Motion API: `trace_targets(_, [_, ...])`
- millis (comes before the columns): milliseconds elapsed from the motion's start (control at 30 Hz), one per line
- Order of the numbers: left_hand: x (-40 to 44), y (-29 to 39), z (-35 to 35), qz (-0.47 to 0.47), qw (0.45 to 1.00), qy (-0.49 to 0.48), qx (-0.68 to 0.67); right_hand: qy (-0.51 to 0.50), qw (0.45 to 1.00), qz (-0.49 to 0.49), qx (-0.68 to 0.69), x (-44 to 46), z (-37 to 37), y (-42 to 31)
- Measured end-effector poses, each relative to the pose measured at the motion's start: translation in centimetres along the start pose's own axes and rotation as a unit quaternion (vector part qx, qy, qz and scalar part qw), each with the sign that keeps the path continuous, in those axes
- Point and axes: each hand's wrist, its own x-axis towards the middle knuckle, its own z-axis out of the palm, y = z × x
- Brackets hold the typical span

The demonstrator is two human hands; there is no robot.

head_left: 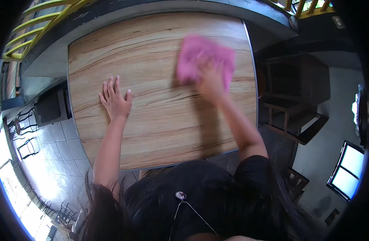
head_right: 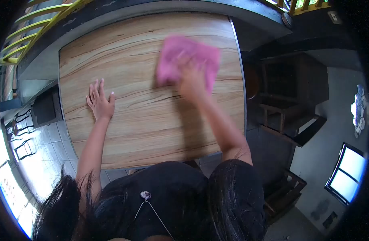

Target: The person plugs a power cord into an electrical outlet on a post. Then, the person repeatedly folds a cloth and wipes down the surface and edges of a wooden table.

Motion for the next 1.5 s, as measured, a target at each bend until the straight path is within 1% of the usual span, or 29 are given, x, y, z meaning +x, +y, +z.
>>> trace_targets(33, [-0.1,0.0,-0.1,0.003,1.0,-0.003,-0.003,0.087,0.994,0.062,0.006,3.5,0.7,3.9])
trace_targets(100, [-0.3,0.2,-0.2,0.003,1.0,-0.006,-0.003,0.086,0.967,0.23,-0.061,10.2,1.0,10.8])
trace_targets(167, [0.1,0.1,-0.2,-0.004,1.0,-0.005,-0.001,0.082,0.956,0.278,-0.043,13.9,0.2,11.7])
trace_targets(233, [-0.1,0.1,-0.2,0.0,1.0,-0.008,0.003,-0.019,0.953,0.302,-0.002,15.8,0.2,7.7])
trace_targets(267, [0.1,0.2,-0.2,0.006,1.0,-0.008,0.0,-0.061,0.97,0.219,-0.08,14.8,-0.3,3.6])
trace_targets(300, [0.1,0.2,-0.3,0.004,1.0,-0.012,0.0,0.002,0.997,0.07,-0.018,12.9,0.6,0.4])
trace_targets(333, [0.0,0.2,-0.4,0.002,1.0,-0.016,0.002,-0.008,0.997,-0.056,0.045,10.8,1.0,-2.5])
trace_targets(367, [0.0,0.1,-0.2,0.011,1.0,-0.017,0.003,-0.029,0.993,-0.102,0.044,9.3,3.2,-5.3])
trace_targets(433, [0.0,-0.1,0.1,0.016,1.0,0.002,0.014,-0.085,0.955,-0.276,0.063,5.9,1.0,-7.9])
trace_targets(467, [0.2,0.1,0.0,0.023,1.0,0.003,0.015,-0.081,0.957,-0.27,0.063,6.2,1.3,-7.0])
trace_targets(533, [0.0,0.1,-0.2,0.006,1.0,-0.013,0.022,-0.028,0.973,-0.189,0.13,7.1,2.5,-3.4])
trace_targets(600, [0.0,-0.2,0.0,0.013,1.0,-0.006,0.017,0.019,0.995,-0.072,0.067,7.9,0.1,1.7])
trace_targets(633, [0.0,-0.1,0.1,0.017,1.0,0.005,0.011,0.047,0.998,-0.035,0.014,8.6,1.5,6.2])
trace_targets(667, [-0.1,0.1,0.1,0.017,1.0,0.003,0.01,0.038,0.988,0.098,0.117,7.5,0.8,8.3])
trace_targets(700, [-0.1,0.2,0.0,0.011,1.0,-0.001,0.008,0.096,0.99,0.105,-0.023,5.7,0.1,9.3])
trace_targets(767, [-0.1,0.0,-0.2,0.011,1.0,-0.004,0.004,0.024,0.995,0.092,-0.005,0.5,-1.1,8.3])
trace_targets(833, [0.0,0.0,0.2,0.005,1.0,-0.001,0.009,-0.038,0.997,0.053,0.044,-6.6,-3.8,2.9])
trace_targets(900, [0.2,-0.1,0.4,0.007,1.0,-0.001,0.006,-0.133,0.99,0.009,0.051,-13.8,-3.8,-1.8])
trace_targets(967, [0.1,-0.1,0.4,0.008,1.0,-0.004,0.008,-0.128,0.987,-0.029,0.088,-18.0,-3.8,-5.6])
trace_targets(1067, [0.1,-0.1,0.3,0.0,1.0,-0.012,0.018,-0.095,0.993,-0.019,0.061,-15.2,-3.1,-4.4])
trace_targets(1133, [0.2,-0.1,0.6,0.001,1.0,0.007,0.011,-0.019,0.998,0.023,0.057,-11.1,-2.4,-3.9])
trace_targets(1233, [0.2,-0.3,0.8,0.009,1.0,0.027,0.006,0.022,0.997,0.04,0.063,-5.9,-1.4,-3.7])
trace_targets(1300, [0.4,-1.0,1.7,0.028,0.998,0.053,-0.03,0.014,0.982,0.09,0.166,-3.4,-3.1,-5.0])
trace_targets(1333, [0.3,-1.4,2.0,0.05,0.993,0.081,-0.07,0.018,0.983,0.079,0.166,-3.1,-2.7,-5.6])
trace_targets(1367, [0.0,-1.6,2.1,0.044,0.992,0.092,-0.068,-0.007,0.902,0.096,0.422,-2.9,-1.7,-6.1])
trace_targets(1400, [-0.3,-1.3,1.7,0.098,0.989,0.102,-0.044,-0.036,0.755,0.103,0.647,-2.5,-2.4,-7.1])
trace_targets(1433, [-0.4,-1.1,1.4,0.152,0.982,0.109,-0.019,-0.034,0.755,0.093,0.648,-2.8,-3.3,-7.3])
trace_targets(1467, [-0.3,-0.8,0.8,0.148,0.982,0.114,-0.016,-0.056,0.687,0.105,0.717,-3.8,-6.0,-7.8])
trace_targets(1500, [-0.3,-0.2,0.4,0.176,0.972,0.121,-0.099,-0.083,0.612,0.119,0.778,-5.0,-9.1,-8.4])
